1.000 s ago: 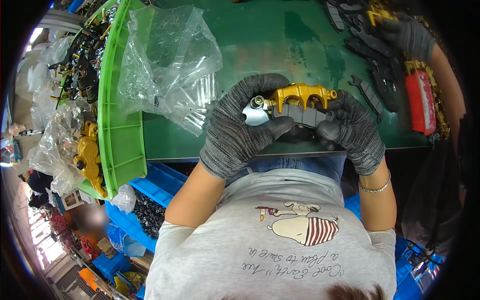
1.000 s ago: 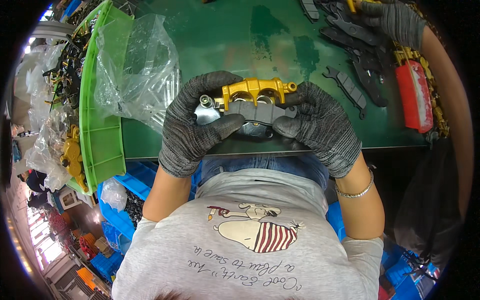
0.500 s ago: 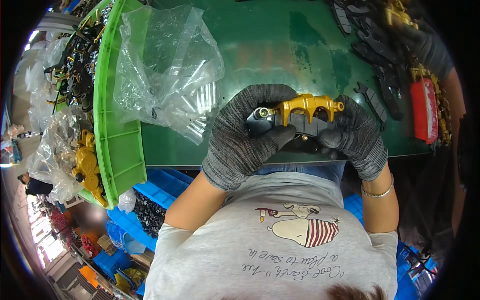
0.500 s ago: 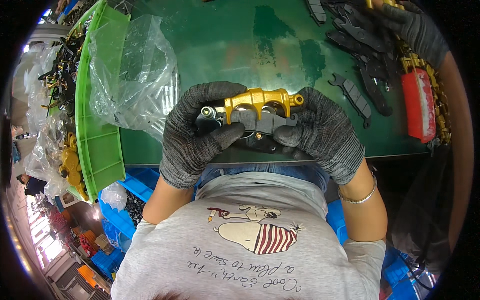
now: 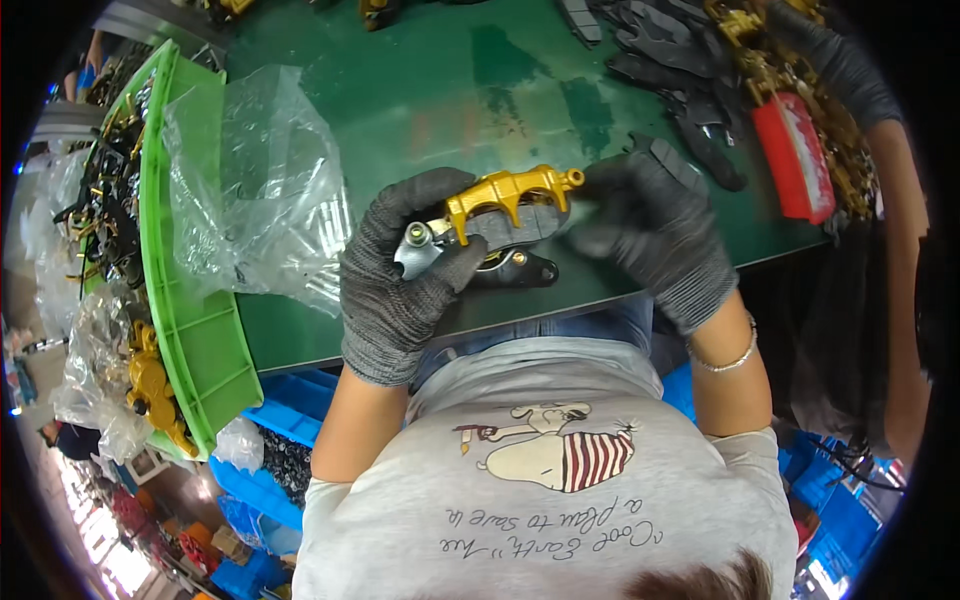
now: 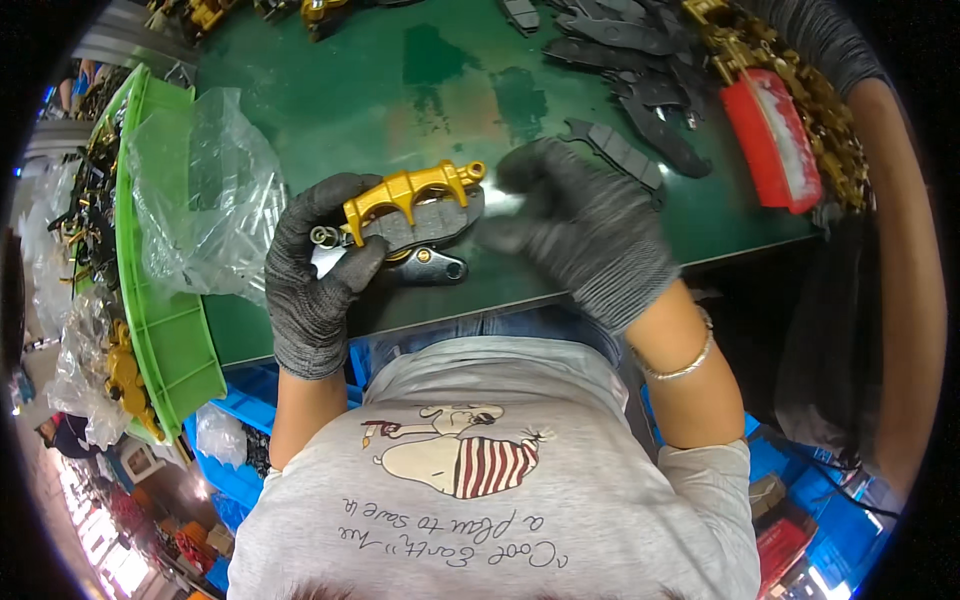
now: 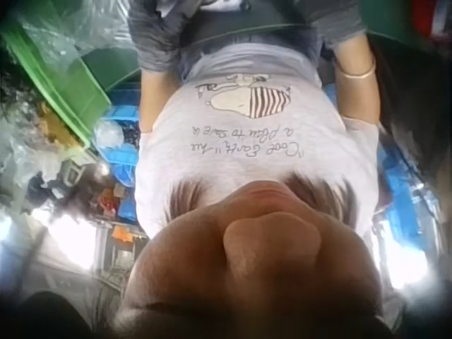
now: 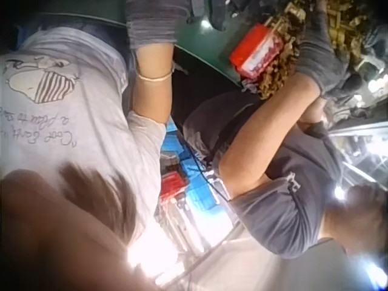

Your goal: Assembling brake pads and pins into yellow brake caliper housings at a manual workstation.

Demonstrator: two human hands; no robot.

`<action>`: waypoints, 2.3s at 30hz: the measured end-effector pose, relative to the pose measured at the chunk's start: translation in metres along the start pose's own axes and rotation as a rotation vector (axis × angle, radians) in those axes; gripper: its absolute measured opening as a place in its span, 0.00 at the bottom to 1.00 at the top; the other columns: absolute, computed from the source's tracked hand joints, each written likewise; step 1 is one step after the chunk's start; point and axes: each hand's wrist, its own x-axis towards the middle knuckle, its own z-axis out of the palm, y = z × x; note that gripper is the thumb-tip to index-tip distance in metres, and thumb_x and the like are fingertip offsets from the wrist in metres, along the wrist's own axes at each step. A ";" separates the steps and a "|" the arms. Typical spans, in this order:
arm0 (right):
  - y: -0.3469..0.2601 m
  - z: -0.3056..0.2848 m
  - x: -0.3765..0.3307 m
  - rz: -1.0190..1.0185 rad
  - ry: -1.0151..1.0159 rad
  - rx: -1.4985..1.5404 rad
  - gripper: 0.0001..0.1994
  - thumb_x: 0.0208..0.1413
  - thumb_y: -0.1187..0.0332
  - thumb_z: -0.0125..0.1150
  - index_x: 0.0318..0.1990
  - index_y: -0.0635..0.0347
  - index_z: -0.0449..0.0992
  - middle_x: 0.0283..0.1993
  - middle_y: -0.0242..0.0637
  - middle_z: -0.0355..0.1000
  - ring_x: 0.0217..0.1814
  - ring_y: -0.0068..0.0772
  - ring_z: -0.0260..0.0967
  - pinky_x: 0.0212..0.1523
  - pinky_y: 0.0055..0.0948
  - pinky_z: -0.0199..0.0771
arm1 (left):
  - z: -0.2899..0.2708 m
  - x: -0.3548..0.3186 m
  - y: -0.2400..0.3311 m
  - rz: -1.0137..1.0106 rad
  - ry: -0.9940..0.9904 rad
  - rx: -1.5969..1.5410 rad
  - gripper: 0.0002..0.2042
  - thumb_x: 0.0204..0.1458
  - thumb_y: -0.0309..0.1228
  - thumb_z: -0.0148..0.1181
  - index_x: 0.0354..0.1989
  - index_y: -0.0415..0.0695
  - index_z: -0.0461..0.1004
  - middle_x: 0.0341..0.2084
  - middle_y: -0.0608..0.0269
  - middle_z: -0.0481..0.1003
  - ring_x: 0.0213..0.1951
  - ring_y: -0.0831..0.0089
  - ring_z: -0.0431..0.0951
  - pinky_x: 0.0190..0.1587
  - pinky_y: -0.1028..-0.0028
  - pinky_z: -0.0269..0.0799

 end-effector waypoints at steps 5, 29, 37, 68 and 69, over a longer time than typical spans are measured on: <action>0.009 -0.051 0.001 -0.084 0.151 -0.806 0.15 0.44 0.65 0.68 0.38 0.60 0.74 0.36 0.40 0.72 0.34 0.35 0.72 0.35 0.33 0.72 | -0.002 -0.002 0.000 -0.013 -0.010 -0.034 0.20 0.42 0.24 0.64 0.46 0.41 0.71 0.44 0.60 0.74 0.47 0.70 0.73 0.51 0.71 0.67; -0.017 0.017 -0.030 0.049 -0.356 0.600 0.20 0.45 0.77 0.65 0.47 0.60 0.67 0.42 0.31 0.66 0.43 0.25 0.65 0.47 0.25 0.69 | -0.010 0.007 -0.016 0.121 -0.155 -0.295 0.24 0.45 0.40 0.66 0.49 0.41 0.70 0.46 0.59 0.72 0.47 0.70 0.72 0.52 0.70 0.67; -0.034 0.024 -0.018 -0.314 -0.316 0.039 0.19 0.41 0.74 0.67 0.44 0.59 0.71 0.40 0.39 0.69 0.43 0.37 0.67 0.46 0.32 0.69 | -0.004 0.000 -0.003 0.064 -0.090 -0.092 0.27 0.34 0.22 0.72 0.48 0.43 0.71 0.44 0.63 0.74 0.46 0.73 0.73 0.50 0.74 0.69; -0.011 0.018 -0.005 0.452 -0.077 0.727 0.08 0.51 0.73 0.60 0.38 0.61 0.69 0.25 0.36 0.71 0.21 0.25 0.70 0.19 0.22 0.70 | -0.001 -0.004 0.001 0.036 0.000 0.042 0.24 0.35 0.25 0.72 0.45 0.43 0.73 0.42 0.61 0.75 0.42 0.72 0.75 0.46 0.72 0.72; -0.012 0.017 -0.004 0.451 -0.077 0.734 0.08 0.51 0.73 0.60 0.38 0.61 0.69 0.25 0.36 0.71 0.21 0.25 0.70 0.19 0.22 0.70 | -0.001 -0.002 0.007 0.042 -0.009 0.102 0.25 0.34 0.25 0.72 0.46 0.43 0.73 0.43 0.60 0.74 0.42 0.70 0.75 0.46 0.72 0.73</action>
